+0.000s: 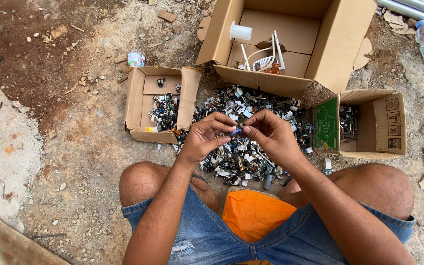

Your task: The person sits on the ground and sorts small electronic components from a large pile into two cardboard boxes. They pick up individual pieces, inspect them, and place them into either the left or right box.

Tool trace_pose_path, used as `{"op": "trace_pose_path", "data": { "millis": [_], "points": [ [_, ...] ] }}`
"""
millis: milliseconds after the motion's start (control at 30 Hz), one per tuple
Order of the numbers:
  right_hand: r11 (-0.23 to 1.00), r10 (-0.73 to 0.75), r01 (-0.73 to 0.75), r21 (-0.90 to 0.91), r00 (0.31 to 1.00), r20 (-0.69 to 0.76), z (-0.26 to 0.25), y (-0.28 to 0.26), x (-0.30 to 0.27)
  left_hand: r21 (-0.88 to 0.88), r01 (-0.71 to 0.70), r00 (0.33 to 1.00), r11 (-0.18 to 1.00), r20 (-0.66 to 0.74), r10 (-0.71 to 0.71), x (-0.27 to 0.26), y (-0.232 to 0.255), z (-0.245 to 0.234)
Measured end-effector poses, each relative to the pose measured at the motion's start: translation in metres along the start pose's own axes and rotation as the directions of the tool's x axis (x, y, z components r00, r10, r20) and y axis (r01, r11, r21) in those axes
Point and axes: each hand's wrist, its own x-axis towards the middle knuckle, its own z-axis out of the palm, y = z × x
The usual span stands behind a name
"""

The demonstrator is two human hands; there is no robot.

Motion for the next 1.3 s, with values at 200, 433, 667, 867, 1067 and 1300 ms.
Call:
{"op": "trace_pose_path", "data": {
  "millis": [200, 433, 667, 867, 1067, 1300],
  "points": [
    [0.999, -0.033, 0.033, 0.015, 0.999, 0.026, 0.001, -0.008, -0.001, 0.081, -0.018, 0.999, 0.997, -0.031, 0.02, 0.0, -0.006, -0.006],
    [1.0, 0.023, -0.022, -0.012, 0.998, 0.056, 0.002, 0.011, 0.0, 0.071, -0.018, 0.997, 0.997, -0.079, 0.024, 0.0, -0.009, -0.011],
    [1.0, 0.015, -0.015, 0.019, 0.999, 0.047, 0.004, 0.008, -0.003, 0.133, -0.047, 0.997, 0.99, -0.06, 0.056, 0.001, -0.007, -0.006],
    [0.999, 0.005, -0.006, 0.043, 1.0, 0.022, 0.005, 0.006, -0.003, 0.135, -0.067, 0.993, 0.989, -0.083, 0.079, 0.003, -0.001, 0.0],
    [0.996, -0.02, 0.019, 0.088, 1.0, 0.006, 0.007, 0.013, 0.001, 0.183, -0.044, 0.994, 0.982, -0.087, 0.061, 0.002, -0.008, -0.008],
    [0.988, 0.002, 0.003, 0.154, 0.999, -0.036, 0.012, 0.003, -0.002, 0.109, 0.093, 0.985, 0.99, -0.155, -0.075, -0.004, -0.006, 0.001]
  ]
}}
